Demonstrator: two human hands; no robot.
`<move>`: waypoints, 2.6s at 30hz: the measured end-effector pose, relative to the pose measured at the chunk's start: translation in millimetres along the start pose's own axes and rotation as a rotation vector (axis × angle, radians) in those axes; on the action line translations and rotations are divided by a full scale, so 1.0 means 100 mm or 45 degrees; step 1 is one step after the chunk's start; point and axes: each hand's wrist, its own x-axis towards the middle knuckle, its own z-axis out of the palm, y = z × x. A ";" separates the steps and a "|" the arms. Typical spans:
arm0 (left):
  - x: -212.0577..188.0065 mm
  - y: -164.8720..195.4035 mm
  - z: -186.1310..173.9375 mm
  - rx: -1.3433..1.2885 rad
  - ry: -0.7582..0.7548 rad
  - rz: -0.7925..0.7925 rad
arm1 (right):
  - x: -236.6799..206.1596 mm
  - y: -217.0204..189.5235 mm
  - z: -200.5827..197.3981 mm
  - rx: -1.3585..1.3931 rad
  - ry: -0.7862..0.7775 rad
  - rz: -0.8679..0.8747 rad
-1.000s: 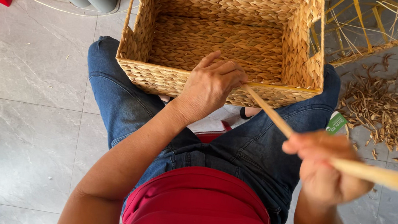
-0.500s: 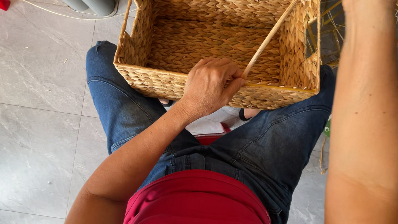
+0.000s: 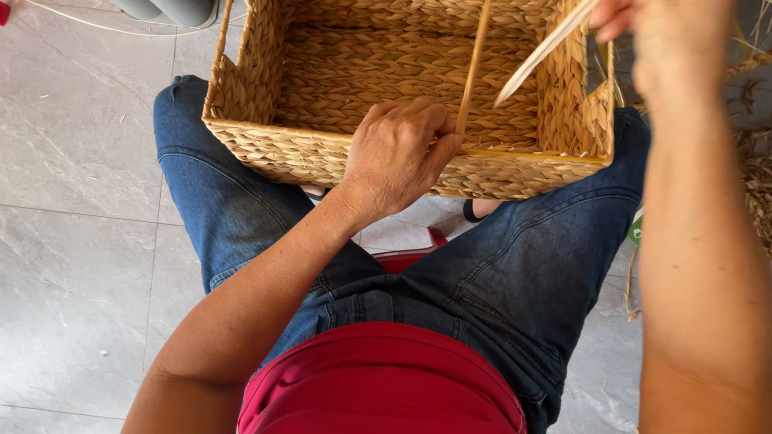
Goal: The person sits on the floor with a woven water-hyacinth basket on their lap and weaves a flat cane strip along the basket's rim, tucking and threading the strip through the woven edge. They work the strip around the rim and handle corners, then pick up scissors and hold the basket up at the end.
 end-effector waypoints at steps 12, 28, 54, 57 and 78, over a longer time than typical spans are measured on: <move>0.00 0.00 -0.05 0.055 -0.101 -0.034 | -0.13 -0.10 0.54 0.272 -0.129 0.377; 0.03 -0.01 -0.02 0.077 -0.118 -0.132 | -0.11 -0.07 0.66 0.294 -0.269 0.577; 0.01 -0.05 -0.01 0.060 -0.135 -0.138 | -0.34 0.02 0.75 0.200 -0.526 0.805; 0.03 -0.06 -0.07 -0.067 -0.133 -0.106 | -0.33 0.04 0.79 0.192 -0.508 0.802; 0.11 -0.06 0.03 -0.179 -0.078 -0.284 | -1.30 -0.63 0.73 -0.658 -0.064 -0.337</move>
